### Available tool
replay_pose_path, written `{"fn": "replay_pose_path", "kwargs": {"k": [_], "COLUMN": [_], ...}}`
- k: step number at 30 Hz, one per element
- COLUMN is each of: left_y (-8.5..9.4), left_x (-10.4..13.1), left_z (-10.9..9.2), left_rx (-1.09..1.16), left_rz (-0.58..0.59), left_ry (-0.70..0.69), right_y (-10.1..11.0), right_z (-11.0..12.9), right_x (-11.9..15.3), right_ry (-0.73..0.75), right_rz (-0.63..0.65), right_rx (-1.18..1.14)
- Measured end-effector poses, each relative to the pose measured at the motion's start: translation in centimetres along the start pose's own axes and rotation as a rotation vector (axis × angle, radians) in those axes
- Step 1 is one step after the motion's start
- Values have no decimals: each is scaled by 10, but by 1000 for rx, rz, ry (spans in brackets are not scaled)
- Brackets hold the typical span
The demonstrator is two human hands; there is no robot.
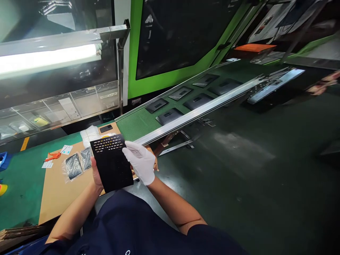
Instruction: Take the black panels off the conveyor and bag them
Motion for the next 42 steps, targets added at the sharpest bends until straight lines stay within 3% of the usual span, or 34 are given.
{"fn": "replay_pose_path", "kwargs": {"k": [8, 16, 22, 26, 32, 37, 42], "left_y": [-16, -6, 2, 3, 10, -4, 6], "left_x": [0, 11, 21, 28, 37, 48, 57], "left_z": [-2, 2, -8, -3, -12, -12, -6], "left_rx": [-86, -86, -85, -9, 60, 288, 384], "left_rz": [9, -7, -88, 18, 103, 343, 457], "left_ry": [2, 59, 59, 139, 46, 191, 349], "right_y": [5, 6, -1, -8, -24, -25, -22], "right_z": [5, 4, 11, 25, 26, 28, 23], "right_x": [2, 24, 33, 34, 49, 63, 76], "right_ry": [17, -15, 23, 142, 111, 117, 118], "right_rz": [-73, -207, -183, -183, -204, -358, -483], "right_rx": [49, 80, 157, 88, 23, 157, 331]}}
Point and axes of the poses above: each hand's wrist, its own x-axis away from the middle knuckle, its own y-axis out of the back of the hand, z = x × y, the point moved 8 cm from there along -x, towards the middle knuckle, and after that the axes turned 12 degrees about x, right-handed, at the moved point
